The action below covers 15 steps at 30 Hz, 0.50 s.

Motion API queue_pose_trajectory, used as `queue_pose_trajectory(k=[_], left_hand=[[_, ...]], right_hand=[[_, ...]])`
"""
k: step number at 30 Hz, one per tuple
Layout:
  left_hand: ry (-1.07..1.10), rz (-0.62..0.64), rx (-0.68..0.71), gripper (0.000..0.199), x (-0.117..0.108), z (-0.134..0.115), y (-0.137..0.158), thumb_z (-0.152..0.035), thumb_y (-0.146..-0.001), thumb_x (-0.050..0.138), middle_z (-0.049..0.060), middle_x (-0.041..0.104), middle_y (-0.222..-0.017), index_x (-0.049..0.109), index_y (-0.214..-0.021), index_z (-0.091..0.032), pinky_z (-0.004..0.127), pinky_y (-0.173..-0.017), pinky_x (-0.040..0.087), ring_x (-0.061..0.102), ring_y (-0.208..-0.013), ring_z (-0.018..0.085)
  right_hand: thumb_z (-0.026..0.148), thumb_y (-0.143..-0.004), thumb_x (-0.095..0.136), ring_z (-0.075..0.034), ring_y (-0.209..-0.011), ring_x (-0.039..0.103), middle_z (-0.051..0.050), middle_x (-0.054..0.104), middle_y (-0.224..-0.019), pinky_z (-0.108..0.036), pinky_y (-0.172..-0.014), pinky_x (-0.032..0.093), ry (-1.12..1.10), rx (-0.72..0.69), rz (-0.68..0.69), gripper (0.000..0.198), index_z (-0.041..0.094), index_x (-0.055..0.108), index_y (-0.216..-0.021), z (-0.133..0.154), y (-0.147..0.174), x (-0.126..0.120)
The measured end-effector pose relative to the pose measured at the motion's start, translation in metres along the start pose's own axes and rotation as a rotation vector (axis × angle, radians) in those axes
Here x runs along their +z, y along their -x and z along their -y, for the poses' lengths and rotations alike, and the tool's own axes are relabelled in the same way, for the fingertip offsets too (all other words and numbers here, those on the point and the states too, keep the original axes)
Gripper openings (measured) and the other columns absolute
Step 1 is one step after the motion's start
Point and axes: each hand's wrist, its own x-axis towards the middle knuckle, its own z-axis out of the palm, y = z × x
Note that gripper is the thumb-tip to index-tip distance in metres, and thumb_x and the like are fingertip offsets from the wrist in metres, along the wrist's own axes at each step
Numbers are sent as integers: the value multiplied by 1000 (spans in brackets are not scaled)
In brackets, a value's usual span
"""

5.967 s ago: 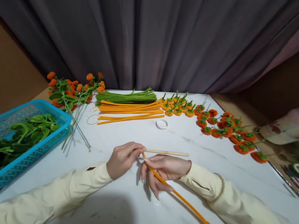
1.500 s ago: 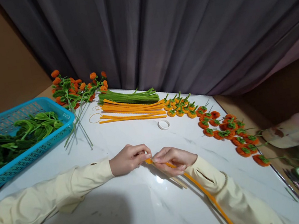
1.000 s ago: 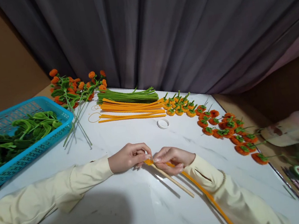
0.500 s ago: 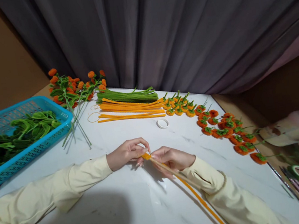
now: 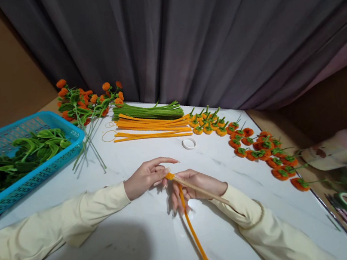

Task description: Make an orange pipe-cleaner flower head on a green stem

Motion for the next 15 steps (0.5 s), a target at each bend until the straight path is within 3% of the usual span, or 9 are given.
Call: queue_pose_trajectory(k=[5, 8, 15], left_hand=[[17, -3, 5, 36, 0, 2, -2, -39, -78, 59, -1, 53, -54, 61, -100, -10, 18, -43, 28, 46, -47, 7], [19, -5, 4, 31, -1, 1, -4, -39, -79, 58, 0, 54, -55, 63, -88, -9, 18, -41, 24, 40, -44, 5], [16, -64, 28, 29, -1, -1, -6, -38, -81, 55, -2, 52, -55, 61, -85, -10, 17, -41, 24, 34, -44, 4]], right_hand=[[46, -83, 49, -17, -53, 64, -12, 67, -68, -25, -49, 51, -20, -5, -26, 37, 10, 52, -74, 1, -1, 2], [45, -81, 54, -17, -56, 65, -11, 66, -71, -24, -49, 50, -30, -25, -12, 35, 9, 55, -82, 2, -1, 2], [46, -84, 50, -15, -61, 64, -9, 65, -74, -25, -57, 52, 3, -61, -59, 38, 9, 56, -86, 4, 0, 6]])
